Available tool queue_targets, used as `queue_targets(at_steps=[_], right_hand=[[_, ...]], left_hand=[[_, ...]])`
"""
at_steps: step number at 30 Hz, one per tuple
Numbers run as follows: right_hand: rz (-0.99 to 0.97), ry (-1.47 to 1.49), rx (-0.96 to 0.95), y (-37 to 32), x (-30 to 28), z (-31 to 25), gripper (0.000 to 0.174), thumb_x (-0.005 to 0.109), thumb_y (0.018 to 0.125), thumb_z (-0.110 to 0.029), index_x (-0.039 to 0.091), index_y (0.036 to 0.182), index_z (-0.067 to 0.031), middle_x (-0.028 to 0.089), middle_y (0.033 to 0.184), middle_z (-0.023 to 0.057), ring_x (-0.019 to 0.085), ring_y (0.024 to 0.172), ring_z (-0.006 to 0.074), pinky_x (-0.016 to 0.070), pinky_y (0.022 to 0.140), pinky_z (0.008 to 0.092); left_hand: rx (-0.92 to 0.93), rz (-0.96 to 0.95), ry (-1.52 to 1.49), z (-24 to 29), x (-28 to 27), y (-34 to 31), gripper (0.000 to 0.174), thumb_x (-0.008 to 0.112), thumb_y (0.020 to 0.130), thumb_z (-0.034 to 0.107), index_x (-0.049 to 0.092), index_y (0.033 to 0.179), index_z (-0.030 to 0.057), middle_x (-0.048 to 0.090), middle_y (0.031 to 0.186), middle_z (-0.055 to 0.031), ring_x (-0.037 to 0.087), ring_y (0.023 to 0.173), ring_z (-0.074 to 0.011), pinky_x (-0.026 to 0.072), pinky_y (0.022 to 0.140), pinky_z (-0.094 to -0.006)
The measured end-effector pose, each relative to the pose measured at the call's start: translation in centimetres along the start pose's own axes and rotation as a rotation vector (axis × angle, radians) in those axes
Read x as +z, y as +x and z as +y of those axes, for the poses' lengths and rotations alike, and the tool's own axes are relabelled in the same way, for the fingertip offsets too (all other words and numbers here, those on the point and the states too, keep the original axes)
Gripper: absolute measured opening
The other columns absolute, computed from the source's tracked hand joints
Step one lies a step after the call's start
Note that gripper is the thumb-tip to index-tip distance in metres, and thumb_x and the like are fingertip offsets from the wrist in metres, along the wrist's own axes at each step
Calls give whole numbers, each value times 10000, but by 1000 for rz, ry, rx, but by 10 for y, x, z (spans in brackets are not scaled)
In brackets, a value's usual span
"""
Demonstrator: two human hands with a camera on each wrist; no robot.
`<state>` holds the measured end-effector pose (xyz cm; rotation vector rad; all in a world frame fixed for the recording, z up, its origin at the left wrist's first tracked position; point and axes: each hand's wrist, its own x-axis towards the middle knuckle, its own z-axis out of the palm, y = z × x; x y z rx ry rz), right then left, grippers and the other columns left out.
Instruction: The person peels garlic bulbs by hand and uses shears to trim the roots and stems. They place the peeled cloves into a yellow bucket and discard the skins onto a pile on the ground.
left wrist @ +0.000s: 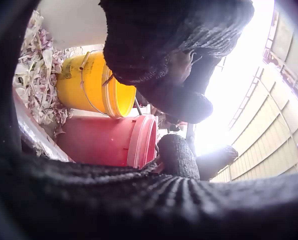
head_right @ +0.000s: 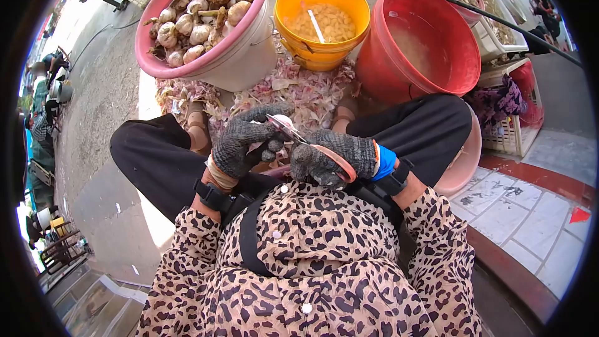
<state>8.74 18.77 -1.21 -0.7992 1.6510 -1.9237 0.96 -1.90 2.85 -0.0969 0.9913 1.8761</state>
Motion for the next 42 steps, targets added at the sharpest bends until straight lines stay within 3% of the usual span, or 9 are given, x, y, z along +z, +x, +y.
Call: queue_targets(at_steps=[2,9,17,24,27,30,35,37,42], right_hand=[[-30,530,461,7,-3,-20,291,627,792,-158,560,989,46,596,873,89,557,776,165,462,686,251],[318,1018,84,-2,6,-24,436,401,912,-349,530,1000,58,570,687,83,534,540,136,430,454,231],[629,-705,333,33,1,-13,335,584,813,-240,533,1028,11,560,680,171,539,548,286,432,497,353],[537,-403,422,34,14,-39,331,604,791,-207,543,1045,-4,595,760,173,584,637,303,462,601,356],[522,-162,446,32,15,-34,247,612,801,-148,567,1010,-24,585,695,84,558,573,172,453,555,299],[577,100,493,33,19,-36,186,635,802,-173,588,928,-44,547,649,-21,484,556,43,416,487,217],[718,19,532,39,16,-26,161,621,813,-198,568,828,-47,533,621,-6,486,530,60,407,480,210],[709,-249,453,42,12,-29,170,613,818,-206,568,833,-43,534,620,-1,495,529,69,409,478,213],[618,268,543,38,10,-34,162,591,826,-165,586,864,-7,530,637,14,492,529,79,398,468,200]], left_hand=[[11,-23,50,5,6,-4,364,540,782,82,492,1123,-39,594,917,-100,587,763,-132,497,666,-221],[373,-56,424,-5,-10,2,307,506,833,71,501,1117,-46,598,961,-92,590,840,-138,491,747,-229],[192,153,319,-3,0,5,259,553,811,102,578,1038,-20,607,846,-57,553,699,-86,459,598,-187],[56,90,114,-8,-18,9,218,538,823,137,600,988,9,605,786,-64,573,615,-123,455,529,-198],[850,-166,1011,-19,-33,17,269,631,701,79,611,969,58,603,890,-114,597,798,-277,483,707,-339],[907,-170,1210,-22,-37,23,260,613,702,77,607,962,56,604,892,-113,596,800,-284,480,717,-344],[478,114,1423,-12,-14,13,241,527,758,60,586,991,60,589,890,-139,584,814,-285,474,732,-323],[866,80,1631,-16,-21,17,246,536,757,60,583,998,57,590,883,-129,590,802,-257,475,712,-293],[106,-2,388,-11,-12,11,259,562,828,178,574,1006,-10,594,865,-36,548,740,-94,456,660,-214]])
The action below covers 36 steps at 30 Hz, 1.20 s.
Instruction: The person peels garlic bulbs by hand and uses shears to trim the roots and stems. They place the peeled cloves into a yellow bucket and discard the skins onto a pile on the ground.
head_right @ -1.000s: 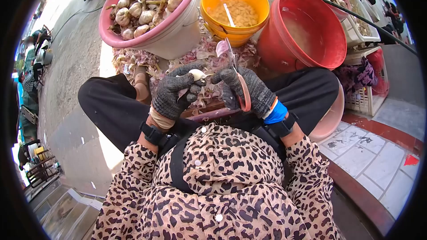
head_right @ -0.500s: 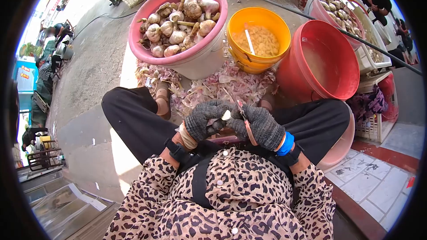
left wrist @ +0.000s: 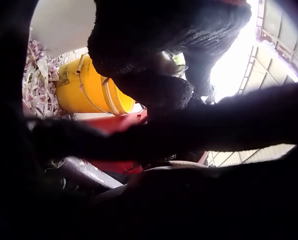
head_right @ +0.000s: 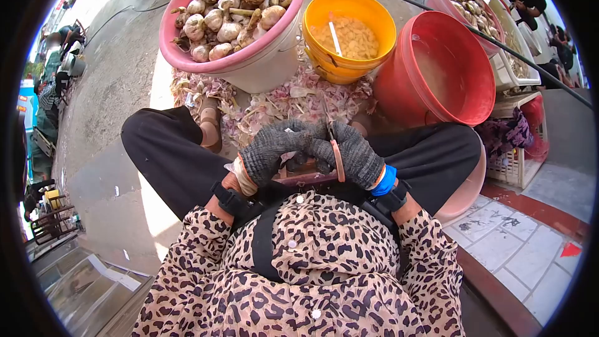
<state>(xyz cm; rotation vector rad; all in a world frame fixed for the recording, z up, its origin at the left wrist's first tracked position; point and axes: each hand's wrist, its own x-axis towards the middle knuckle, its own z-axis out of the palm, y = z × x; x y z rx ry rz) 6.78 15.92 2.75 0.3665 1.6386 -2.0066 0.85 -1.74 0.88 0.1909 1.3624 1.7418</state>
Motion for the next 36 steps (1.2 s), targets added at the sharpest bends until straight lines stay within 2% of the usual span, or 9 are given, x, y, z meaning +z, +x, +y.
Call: queue_targets(at_steps=[8,11,13,16,19,26,29,33,36], right_hand=[[2,49,-212,-6,-9,4,137,583,820,-133,595,860,-3,519,647,12,490,520,71,388,460,188],[72,-422,-672,-7,-15,-6,237,591,804,-112,573,1022,-21,536,745,24,506,591,66,417,520,204],[53,162,-218,-7,-23,-16,301,589,791,-107,553,1081,-38,569,768,45,554,667,109,451,585,246],[429,-1219,-274,11,-45,14,355,570,778,-116,529,1123,-40,601,835,87,591,731,209,475,661,307],[319,-376,-268,20,-38,11,359,550,812,-63,491,1165,-29,587,866,83,575,683,161,465,596,257],[149,-1047,-485,18,-8,5,364,517,759,-171,524,1113,-88,581,863,209,570,764,353,459,694,421],[167,-1022,-470,16,-11,6,364,519,746,-146,523,1105,-83,583,872,201,570,760,352,464,701,415],[393,-807,-496,6,-34,11,374,504,732,-56,524,1105,-57,602,922,169,590,825,323,471,749,378],[654,-827,-605,-12,-72,1,331,571,782,-72,525,1110,-55,625,891,115,595,791,180,473,698,296]], left_hand=[[-114,11,108,13,3,-5,307,609,789,170,589,1030,-19,617,776,-44,543,617,-74,440,555,-198],[-98,94,4,12,5,-5,321,593,803,165,571,1068,-15,615,799,-51,536,614,-63,421,530,-177],[-77,125,-111,10,3,-4,341,583,812,164,547,1104,-10,611,811,-46,532,612,-58,409,517,-159],[-67,61,-327,5,-1,-3,394,570,829,177,491,1175,7,599,862,-42,532,634,-53,408,516,-133],[-6,66,-268,4,3,-2,361,551,827,139,503,1161,12,581,967,-53,545,747,-61,442,577,-153],[738,-26,968,-7,-11,-2,462,572,748,88,460,1189,7,517,1097,-189,482,1017,-379,392,891,-381],[654,-59,956,5,-1,-5,478,567,776,92,417,1220,0,527,1098,-159,501,1036,-316,407,879,-361],[65,-58,-145,-12,-2,8,526,577,786,62,355,1259,-6,521,1107,-128,536,1003,-231,450,834,-320],[100,-92,-82,-17,-4,12,589,609,754,27,334,1273,2,506,1122,-139,561,955,-199,475,802,-280]])
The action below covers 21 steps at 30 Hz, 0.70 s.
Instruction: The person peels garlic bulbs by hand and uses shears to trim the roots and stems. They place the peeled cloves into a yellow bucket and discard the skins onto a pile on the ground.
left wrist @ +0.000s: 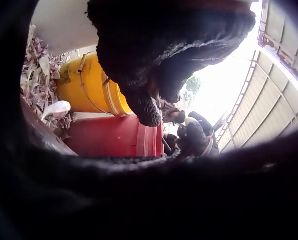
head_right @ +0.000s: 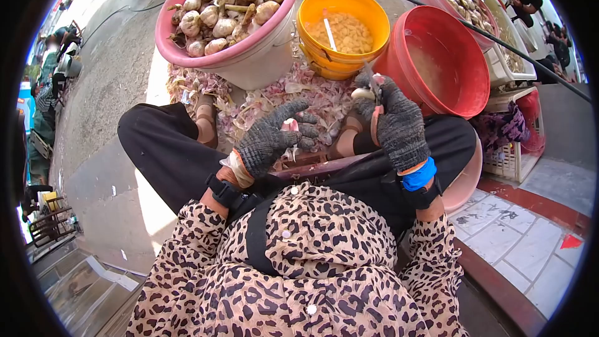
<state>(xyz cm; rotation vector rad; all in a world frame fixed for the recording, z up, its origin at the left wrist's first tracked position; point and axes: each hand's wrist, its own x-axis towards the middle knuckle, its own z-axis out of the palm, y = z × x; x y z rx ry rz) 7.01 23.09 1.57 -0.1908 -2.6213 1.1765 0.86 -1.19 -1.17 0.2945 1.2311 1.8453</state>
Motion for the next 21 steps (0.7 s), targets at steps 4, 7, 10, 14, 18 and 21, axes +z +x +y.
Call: queue_targets(at_steps=[4,7,10,14,18,21], right_hand=[[113,-616,239,21,-62,-15,318,561,832,-124,493,1139,-79,634,880,65,605,750,149,476,610,277],[9,-281,344,14,-62,-1,278,543,845,-158,482,1107,-86,628,889,59,584,649,118,443,519,227],[-477,400,558,4,-22,-44,255,483,854,-123,484,1098,-48,627,783,85,606,661,153,466,569,279],[-454,-247,-127,-18,38,-52,282,443,826,-183,483,1067,-43,590,738,175,584,652,336,456,647,411],[-526,-342,-51,-14,54,-59,275,456,818,-200,480,1040,-39,594,721,162,594,633,301,460,592,393],[-524,-321,-69,-14,56,-56,267,466,810,-202,484,1016,-32,596,716,153,597,624,287,462,571,387]], left_hand=[[18,90,255,-2,-4,1,517,591,773,43,378,1241,-6,541,1077,-135,587,899,-200,497,753,-274],[-109,193,30,28,13,-3,443,556,800,42,411,1215,-11,567,1037,-126,600,858,-195,512,701,-267],[-7,238,-33,17,13,-3,395,522,822,36,428,1203,-12,576,1024,-114,603,833,-181,519,665,-255],[171,343,314,13,15,-2,380,501,836,24,434,1209,-5,564,1051,-105,595,836,-162,520,668,-251],[197,452,353,-1,13,-1,377,538,817,58,466,1180,-10,569,1043,-150,582,898,-216,489,729,-297],[285,501,624,-4,12,-1,380,566,798,83,483,1156,-15,582,1015,-176,587,904,-266,470,753,-331]])
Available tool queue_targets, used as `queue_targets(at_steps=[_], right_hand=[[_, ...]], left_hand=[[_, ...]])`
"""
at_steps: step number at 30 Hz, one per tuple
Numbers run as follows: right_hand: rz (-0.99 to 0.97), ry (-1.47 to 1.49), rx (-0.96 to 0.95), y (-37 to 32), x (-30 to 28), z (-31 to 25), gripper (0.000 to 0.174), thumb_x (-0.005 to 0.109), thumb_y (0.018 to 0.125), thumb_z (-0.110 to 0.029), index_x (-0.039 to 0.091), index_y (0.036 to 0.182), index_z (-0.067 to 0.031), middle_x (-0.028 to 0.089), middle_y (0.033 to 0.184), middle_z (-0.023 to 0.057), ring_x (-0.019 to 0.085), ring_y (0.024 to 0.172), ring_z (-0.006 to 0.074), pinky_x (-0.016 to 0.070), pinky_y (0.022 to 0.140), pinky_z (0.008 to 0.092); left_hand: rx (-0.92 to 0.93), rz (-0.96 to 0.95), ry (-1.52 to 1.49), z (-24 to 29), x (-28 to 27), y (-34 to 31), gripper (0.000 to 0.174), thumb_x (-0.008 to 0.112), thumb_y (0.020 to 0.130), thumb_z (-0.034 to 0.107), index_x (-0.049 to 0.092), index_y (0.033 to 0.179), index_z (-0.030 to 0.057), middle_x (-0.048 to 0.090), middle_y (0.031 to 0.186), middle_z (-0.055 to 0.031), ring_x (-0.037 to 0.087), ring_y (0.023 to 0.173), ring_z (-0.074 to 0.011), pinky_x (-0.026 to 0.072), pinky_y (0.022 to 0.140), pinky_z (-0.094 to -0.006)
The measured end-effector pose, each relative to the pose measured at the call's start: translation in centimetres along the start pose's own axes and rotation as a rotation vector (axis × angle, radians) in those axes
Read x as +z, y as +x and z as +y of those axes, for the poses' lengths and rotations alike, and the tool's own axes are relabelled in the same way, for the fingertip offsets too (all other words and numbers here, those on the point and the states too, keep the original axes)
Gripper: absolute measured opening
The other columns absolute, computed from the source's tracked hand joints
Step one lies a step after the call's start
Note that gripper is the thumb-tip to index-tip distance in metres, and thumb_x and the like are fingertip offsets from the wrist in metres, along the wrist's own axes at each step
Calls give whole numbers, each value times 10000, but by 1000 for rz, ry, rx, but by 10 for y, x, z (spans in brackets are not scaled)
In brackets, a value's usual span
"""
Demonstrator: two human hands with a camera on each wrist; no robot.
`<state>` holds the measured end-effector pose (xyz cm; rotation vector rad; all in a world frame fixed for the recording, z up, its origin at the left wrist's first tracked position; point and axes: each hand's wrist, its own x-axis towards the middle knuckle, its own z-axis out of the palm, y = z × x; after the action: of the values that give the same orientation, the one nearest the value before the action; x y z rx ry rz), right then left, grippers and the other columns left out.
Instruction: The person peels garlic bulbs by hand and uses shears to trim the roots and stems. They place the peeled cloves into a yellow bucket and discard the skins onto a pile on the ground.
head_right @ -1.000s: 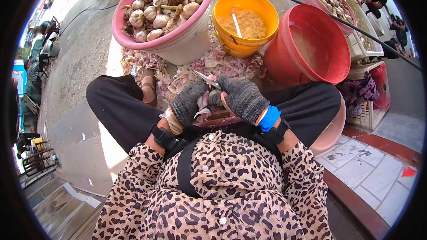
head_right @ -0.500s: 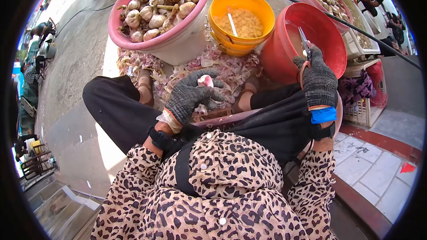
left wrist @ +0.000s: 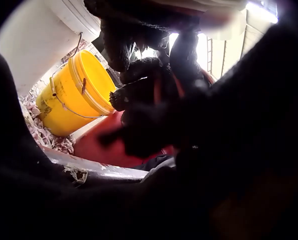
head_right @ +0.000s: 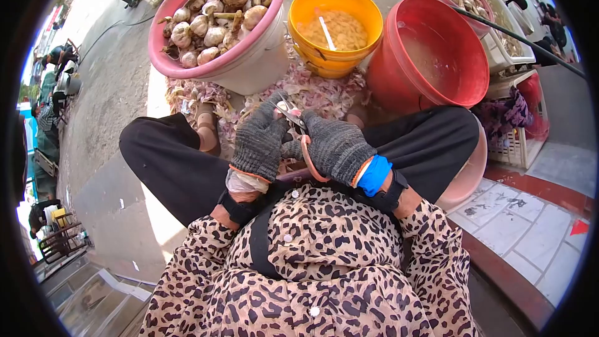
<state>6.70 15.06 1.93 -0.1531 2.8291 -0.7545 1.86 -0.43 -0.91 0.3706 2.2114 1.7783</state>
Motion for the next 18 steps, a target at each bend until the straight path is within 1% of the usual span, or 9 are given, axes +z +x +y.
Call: queue_targets(at_steps=[4,6,7,8,10,14,15,17,18], right_hand=[[-9,35,-91,-1,8,9,285,466,811,-198,476,1025,-11,596,724,155,593,631,304,464,582,383],[-26,64,-147,-1,7,12,290,458,829,-205,473,1037,-3,600,742,145,594,625,296,466,582,381],[-213,504,-114,-2,27,30,299,452,841,-210,467,1047,6,598,755,142,594,626,291,468,578,380],[-401,944,-72,-3,64,63,308,446,852,-214,462,1058,15,596,767,139,594,627,287,471,574,379],[-529,1190,-186,-1,70,76,333,434,872,-223,447,1084,33,589,788,134,595,635,276,475,560,377],[-280,662,-581,-1,12,37,364,416,892,-229,419,1109,64,564,748,121,580,591,240,465,473,345],[-285,741,-545,-4,12,37,355,416,893,-232,426,1096,60,557,732,110,570,567,229,457,456,338],[-480,1243,-383,-7,12,35,339,417,894,-231,434,1077,54,544,703,92,548,522,219,438,427,326],[-669,1657,-231,-7,9,33,331,417,894,-228,436,1071,52,538,690,84,536,501,219,428,413,321]], left_hand=[[286,34,492,15,-5,0,371,572,792,98,497,1138,-12,594,987,-175,595,874,-302,468,753,-344],[333,34,517,14,-7,-1,352,573,796,110,509,1119,-14,604,961,-156,605,838,-269,475,730,-328],[357,35,529,13,-6,-1,343,574,798,116,515,1109,-15,610,948,-147,611,821,-253,478,718,-320],[175,7,282,15,-6,-1,320,572,804,120,524,1090,-15,613,925,-133,609,801,-224,480,701,-304],[-188,-43,-213,22,-6,3,278,569,816,128,543,1053,-14,620,880,-104,605,762,-164,482,666,-273],[-270,-123,-410,21,-9,6,206,562,837,142,568,993,6,611,837,-58,578,716,-92,474,622,-231],[-291,-132,-480,19,-8,6,199,560,839,142,567,991,13,609,835,-54,576,711,-91,474,620,-230],[-322,-169,-643,15,-9,4,203,557,843,142,562,1006,21,606,832,-47,573,703,-92,475,619,-229],[-330,-197,-734,11,-9,4,213,556,844,142,556,1021,23,605,829,-44,572,701,-94,476,620,-229]])
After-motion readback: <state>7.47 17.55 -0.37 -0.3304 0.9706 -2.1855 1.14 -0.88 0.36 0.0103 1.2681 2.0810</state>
